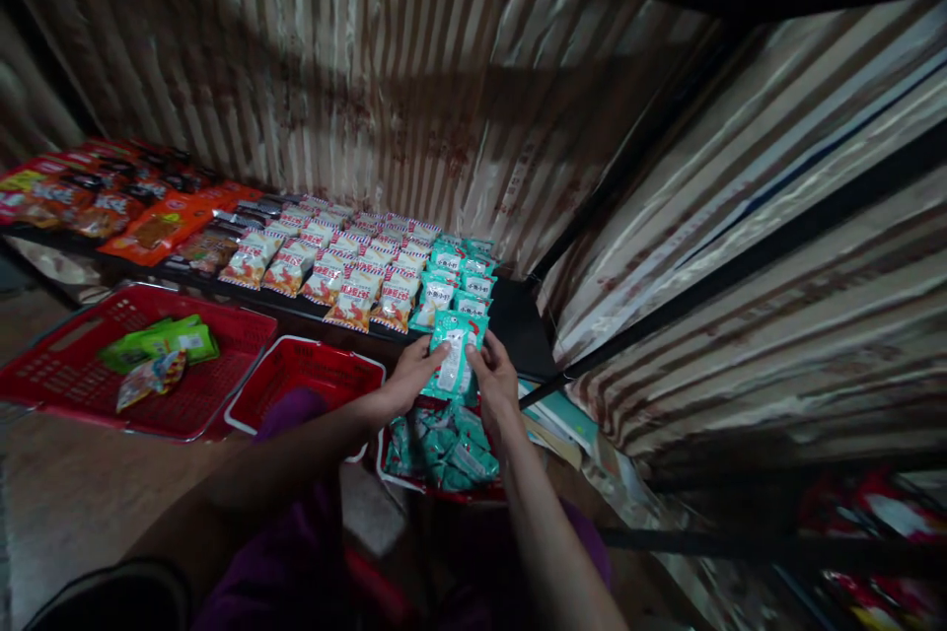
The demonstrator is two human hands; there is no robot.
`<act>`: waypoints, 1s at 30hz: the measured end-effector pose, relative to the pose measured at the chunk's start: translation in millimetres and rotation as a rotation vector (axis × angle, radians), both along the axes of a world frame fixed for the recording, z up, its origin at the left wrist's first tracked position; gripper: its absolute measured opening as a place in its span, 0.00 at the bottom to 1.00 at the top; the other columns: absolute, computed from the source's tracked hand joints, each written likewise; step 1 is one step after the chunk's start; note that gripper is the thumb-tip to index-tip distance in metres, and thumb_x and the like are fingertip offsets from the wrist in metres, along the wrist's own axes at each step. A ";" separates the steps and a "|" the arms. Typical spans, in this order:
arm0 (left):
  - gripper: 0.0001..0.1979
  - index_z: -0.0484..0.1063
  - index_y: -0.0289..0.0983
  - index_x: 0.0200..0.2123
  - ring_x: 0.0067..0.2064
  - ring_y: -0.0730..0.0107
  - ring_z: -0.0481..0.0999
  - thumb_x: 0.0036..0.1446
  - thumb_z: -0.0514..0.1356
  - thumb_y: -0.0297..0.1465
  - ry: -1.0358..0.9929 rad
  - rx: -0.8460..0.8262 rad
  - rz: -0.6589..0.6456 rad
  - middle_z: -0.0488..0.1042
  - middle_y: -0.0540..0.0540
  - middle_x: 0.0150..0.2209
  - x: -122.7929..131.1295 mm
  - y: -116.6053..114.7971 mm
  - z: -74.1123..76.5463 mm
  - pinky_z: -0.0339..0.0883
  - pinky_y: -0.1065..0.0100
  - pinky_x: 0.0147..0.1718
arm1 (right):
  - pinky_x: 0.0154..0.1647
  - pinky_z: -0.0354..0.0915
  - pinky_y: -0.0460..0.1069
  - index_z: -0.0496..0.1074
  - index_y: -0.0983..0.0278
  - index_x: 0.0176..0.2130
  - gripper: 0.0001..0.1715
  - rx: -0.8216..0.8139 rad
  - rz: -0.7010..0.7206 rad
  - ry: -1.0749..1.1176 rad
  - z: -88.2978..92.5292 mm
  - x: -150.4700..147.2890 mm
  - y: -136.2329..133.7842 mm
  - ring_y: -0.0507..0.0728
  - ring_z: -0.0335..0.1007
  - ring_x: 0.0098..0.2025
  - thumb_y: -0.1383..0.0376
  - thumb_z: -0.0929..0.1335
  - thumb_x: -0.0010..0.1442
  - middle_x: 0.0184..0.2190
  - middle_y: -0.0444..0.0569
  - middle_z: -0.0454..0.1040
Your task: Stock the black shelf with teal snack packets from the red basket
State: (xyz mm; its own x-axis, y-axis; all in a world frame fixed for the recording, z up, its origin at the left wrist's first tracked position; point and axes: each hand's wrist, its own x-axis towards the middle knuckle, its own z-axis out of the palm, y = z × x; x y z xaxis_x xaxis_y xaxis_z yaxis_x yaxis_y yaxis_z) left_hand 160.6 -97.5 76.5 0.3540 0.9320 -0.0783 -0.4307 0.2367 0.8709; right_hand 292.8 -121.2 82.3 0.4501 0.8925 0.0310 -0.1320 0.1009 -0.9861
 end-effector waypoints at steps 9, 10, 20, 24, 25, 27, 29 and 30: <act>0.25 0.73 0.34 0.42 0.34 0.67 0.75 0.39 0.69 0.39 -0.145 -0.022 -0.038 0.78 0.44 0.34 -22.1 -38.2 14.4 0.66 0.67 0.36 | 0.43 0.69 0.52 0.64 0.62 0.56 0.43 0.042 -0.056 -0.097 6.8 -13.3 -24.5 0.56 0.74 0.39 0.54 0.75 0.42 0.40 0.49 0.77; 0.25 0.73 0.33 0.41 0.33 0.67 0.75 0.39 0.69 0.39 -0.146 -0.030 -0.024 0.78 0.44 0.34 -24.0 -42.4 16.2 0.66 0.67 0.36 | 0.44 0.68 0.53 0.63 0.62 0.56 0.44 0.046 -0.047 -0.109 8.7 -15.3 -29.3 0.56 0.74 0.40 0.54 0.75 0.42 0.41 0.50 0.77; 0.26 0.74 0.33 0.40 0.33 0.67 0.75 0.40 0.69 0.44 -0.152 0.026 -0.027 0.79 0.45 0.32 -33.0 -64.0 30.8 0.67 0.67 0.35 | 0.49 0.66 0.56 0.65 0.61 0.56 0.41 0.104 -0.039 -0.256 19.3 -21.6 -59.0 0.60 0.71 0.47 0.53 0.73 0.45 0.45 0.52 0.76; 0.28 0.73 0.34 0.44 0.39 0.63 0.76 0.40 0.70 0.42 -0.205 0.082 -0.103 0.79 0.43 0.38 -35.2 -73.1 33.4 0.67 0.65 0.40 | 0.47 0.67 0.56 0.65 0.62 0.55 0.38 0.137 -0.075 -0.291 17.4 -20.9 -62.1 0.59 0.72 0.44 0.53 0.72 0.47 0.42 0.51 0.76; 0.29 0.72 0.34 0.45 0.40 0.62 0.76 0.40 0.70 0.41 -0.214 0.091 -0.121 0.78 0.42 0.39 -35.3 -75.3 33.1 0.67 0.65 0.41 | 0.47 0.68 0.56 0.65 0.62 0.55 0.38 0.139 -0.081 -0.314 16.8 -20.4 -62.9 0.59 0.72 0.43 0.53 0.72 0.47 0.42 0.51 0.76; 0.29 0.72 0.34 0.45 0.41 0.61 0.76 0.39 0.71 0.39 -0.215 0.099 -0.116 0.78 0.42 0.41 -34.8 -78.9 30.6 0.67 0.64 0.42 | 0.47 0.68 0.56 0.64 0.63 0.55 0.37 0.142 -0.098 -0.388 15.7 -19.7 -65.5 0.59 0.72 0.44 0.53 0.71 0.49 0.43 0.53 0.75; 0.29 0.72 0.33 0.45 0.40 0.61 0.76 0.39 0.70 0.38 -0.196 0.093 -0.076 0.78 0.42 0.40 -33.5 -81.0 26.3 0.68 0.64 0.41 | 0.47 0.67 0.56 0.64 0.63 0.56 0.35 0.153 -0.134 -0.505 15.3 -20.3 -70.1 0.59 0.71 0.45 0.54 0.70 0.51 0.47 0.54 0.73; 0.28 0.72 0.33 0.45 0.40 0.62 0.76 0.40 0.70 0.38 -0.181 0.091 -0.053 0.78 0.42 0.40 -32.6 -81.5 23.8 0.68 0.64 0.41 | 0.47 0.67 0.55 0.65 0.63 0.55 0.34 0.166 -0.156 -0.580 15.5 -21.2 -73.1 0.59 0.70 0.47 0.55 0.69 0.52 0.48 0.55 0.72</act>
State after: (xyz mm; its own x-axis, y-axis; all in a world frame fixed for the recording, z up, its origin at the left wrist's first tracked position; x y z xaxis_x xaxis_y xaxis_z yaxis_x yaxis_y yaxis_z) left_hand 128.0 -179.1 100.3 0.4037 0.9118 0.0750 -0.5711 0.1871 0.7993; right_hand 271.6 -194.3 97.8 0.4431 0.7799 0.4421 0.4492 0.2337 -0.8623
